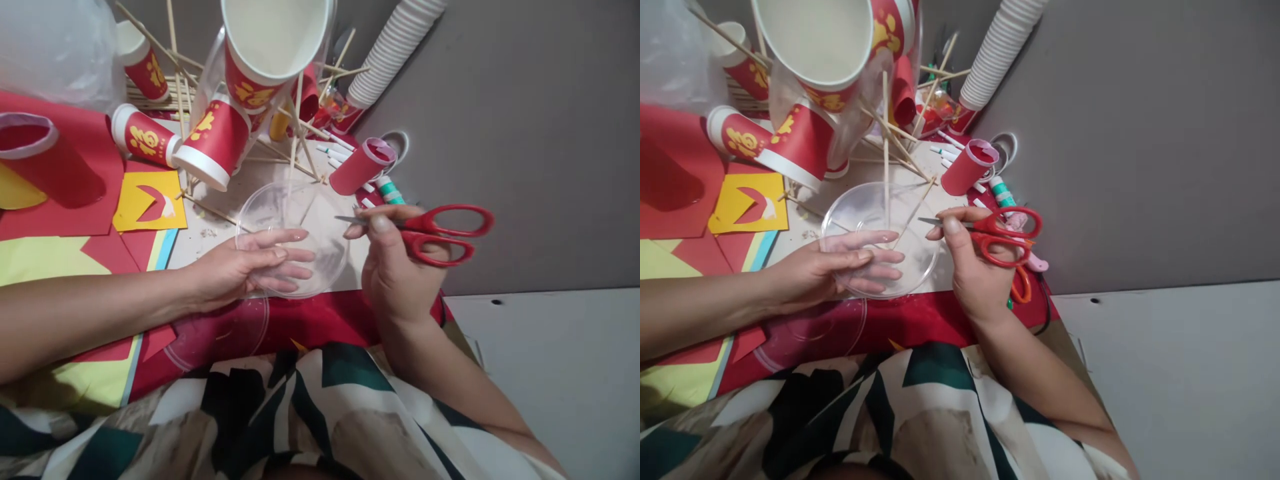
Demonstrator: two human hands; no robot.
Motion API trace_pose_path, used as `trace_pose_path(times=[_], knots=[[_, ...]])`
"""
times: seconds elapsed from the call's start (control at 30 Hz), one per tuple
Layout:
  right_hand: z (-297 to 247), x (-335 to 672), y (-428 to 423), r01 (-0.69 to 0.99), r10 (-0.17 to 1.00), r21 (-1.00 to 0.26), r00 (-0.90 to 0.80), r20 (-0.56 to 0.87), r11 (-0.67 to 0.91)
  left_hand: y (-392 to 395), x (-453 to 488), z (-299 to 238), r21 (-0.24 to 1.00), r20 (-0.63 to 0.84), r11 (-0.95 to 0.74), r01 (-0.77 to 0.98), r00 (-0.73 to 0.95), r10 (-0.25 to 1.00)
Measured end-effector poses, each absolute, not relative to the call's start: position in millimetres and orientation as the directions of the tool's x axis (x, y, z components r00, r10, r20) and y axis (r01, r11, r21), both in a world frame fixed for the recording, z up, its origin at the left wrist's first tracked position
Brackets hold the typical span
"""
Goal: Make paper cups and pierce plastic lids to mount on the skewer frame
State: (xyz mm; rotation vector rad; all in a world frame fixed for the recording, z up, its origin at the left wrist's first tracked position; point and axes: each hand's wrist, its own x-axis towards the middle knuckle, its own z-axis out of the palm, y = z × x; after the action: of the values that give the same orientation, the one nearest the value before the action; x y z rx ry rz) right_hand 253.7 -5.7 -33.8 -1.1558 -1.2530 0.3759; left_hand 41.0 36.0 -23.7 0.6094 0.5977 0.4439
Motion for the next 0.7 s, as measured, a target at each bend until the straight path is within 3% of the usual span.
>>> trace_pose_path(times=[0.17, 0.4, 0.57, 0.7], knots=[[-18.5, 262.4, -14.0, 0.377, 0.793, -0.810, 0.249, 0.556, 0.450, 34.1, 46.2, -28.7, 0.646, -0.376, 0.732, -0.214, 0.746, 0.550], [-12.3, 270.3, -8.5, 0.370, 0.932, -0.860, -0.046, 0.360, 0.351, 20.3, 59.4, -37.5, 0.629, -0.413, 0.740, -0.239, 0.703, 0.578], [-26.8, 272.1, -6.6, 0.215, 0.976, -0.954, -0.095, 0.195, 0.212, 12.5, 67.0, -40.7, 0.539, -0.505, 0.818, -0.201, 0.700, 0.504], [-30.8, 272.3, -12.3, 0.213, 0.976, -0.953, -0.086, 0.202, 0.216, 12.5, 69.4, -39.2, 0.505, -0.555, 0.845, -0.178, 0.682, 0.475]])
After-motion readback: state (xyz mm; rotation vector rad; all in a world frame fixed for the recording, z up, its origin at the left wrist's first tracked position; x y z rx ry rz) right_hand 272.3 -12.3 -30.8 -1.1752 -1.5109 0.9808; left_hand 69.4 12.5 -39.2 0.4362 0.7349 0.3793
